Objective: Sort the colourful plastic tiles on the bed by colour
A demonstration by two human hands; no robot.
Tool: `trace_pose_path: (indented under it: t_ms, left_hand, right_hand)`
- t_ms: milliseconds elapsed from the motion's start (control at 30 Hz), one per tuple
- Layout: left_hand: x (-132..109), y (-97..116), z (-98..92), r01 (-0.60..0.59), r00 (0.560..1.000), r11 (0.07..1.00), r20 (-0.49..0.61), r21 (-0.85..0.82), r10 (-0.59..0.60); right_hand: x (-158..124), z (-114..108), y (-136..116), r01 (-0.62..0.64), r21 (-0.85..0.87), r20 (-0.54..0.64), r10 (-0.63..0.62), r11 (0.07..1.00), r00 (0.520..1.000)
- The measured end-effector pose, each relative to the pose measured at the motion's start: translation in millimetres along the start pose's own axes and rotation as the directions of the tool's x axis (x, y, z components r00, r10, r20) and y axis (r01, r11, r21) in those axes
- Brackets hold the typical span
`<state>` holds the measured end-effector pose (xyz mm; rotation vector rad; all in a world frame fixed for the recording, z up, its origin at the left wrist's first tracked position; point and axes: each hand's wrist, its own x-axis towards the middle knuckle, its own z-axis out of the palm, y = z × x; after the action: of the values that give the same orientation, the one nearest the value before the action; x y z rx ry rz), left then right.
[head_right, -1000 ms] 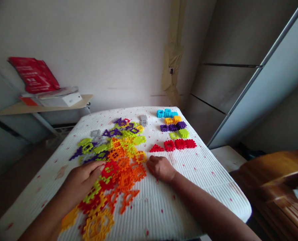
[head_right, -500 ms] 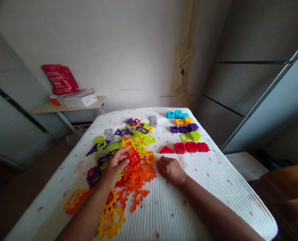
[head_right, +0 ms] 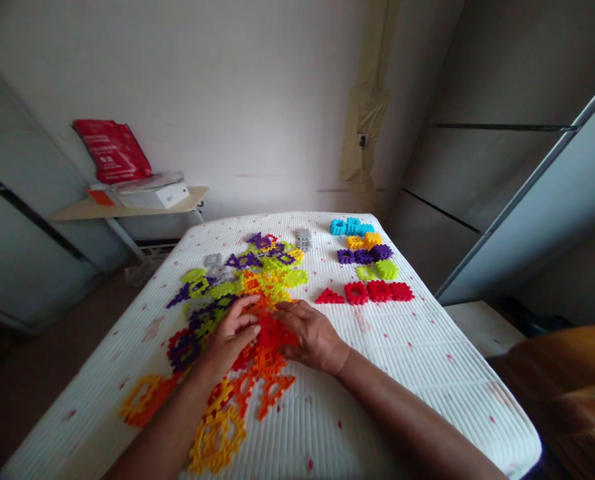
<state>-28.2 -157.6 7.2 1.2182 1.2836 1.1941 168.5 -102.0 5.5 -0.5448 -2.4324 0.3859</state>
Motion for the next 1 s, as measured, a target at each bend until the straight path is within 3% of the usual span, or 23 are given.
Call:
trace_pose_path:
  t_ms: [267, 467, 667, 767, 867, 1000]
  left_hand:
    - [-2.3, 0.0, -0.3, 0.039, 0.999, 0.999, 0.035, 0.005, -0.039]
    - [-1.5, 1.8, 1.7, 0.006, 0.997, 0.999, -0.081, -0.032, -0.008]
    - [-0.4, 6.2, 0.8, 0.029, 0.983, 1.000, -0.179, -0.009, -0.030]
    - [2.2, 1.9, 0.0, 0.012, 0.981, 1.000, -0.192, -0.010, -0.014]
    - [5.9, -4.9, -2.4, 0.015, 0.984, 1.000, -0.179, -0.007, -0.016]
    - [8.2, -9.8, -4.0, 0.024, 0.981, 1.000, -0.194, 0.003, -0.023]
  right_hand:
    - [2.4, 3.1, -3.5, 0.031, -0.019, -0.009, -0.031, 0.999, 0.999]
    - [-7.9, -20.7, 4.3, -0.005, -0.062, -0.043, 0.002, 0.998, 0.999]
    - [-47.7, -94.5, 59.1, -0.253, -0.261, -0.252, 0.187, 0.932, 0.949]
    - [-76.3, -125.0, 97.1, -0.371, -0.375, -0.270, 0.283, 0.850, 0.920]
    - [-100.5, -137.9, 129.5, -0.415, -0.403, -0.223, 0.352, 0.816, 0.909]
    - [-114.0, -136.9, 153.6, -0.433, -0.367, -0.178, 0.395, 0.823, 0.901]
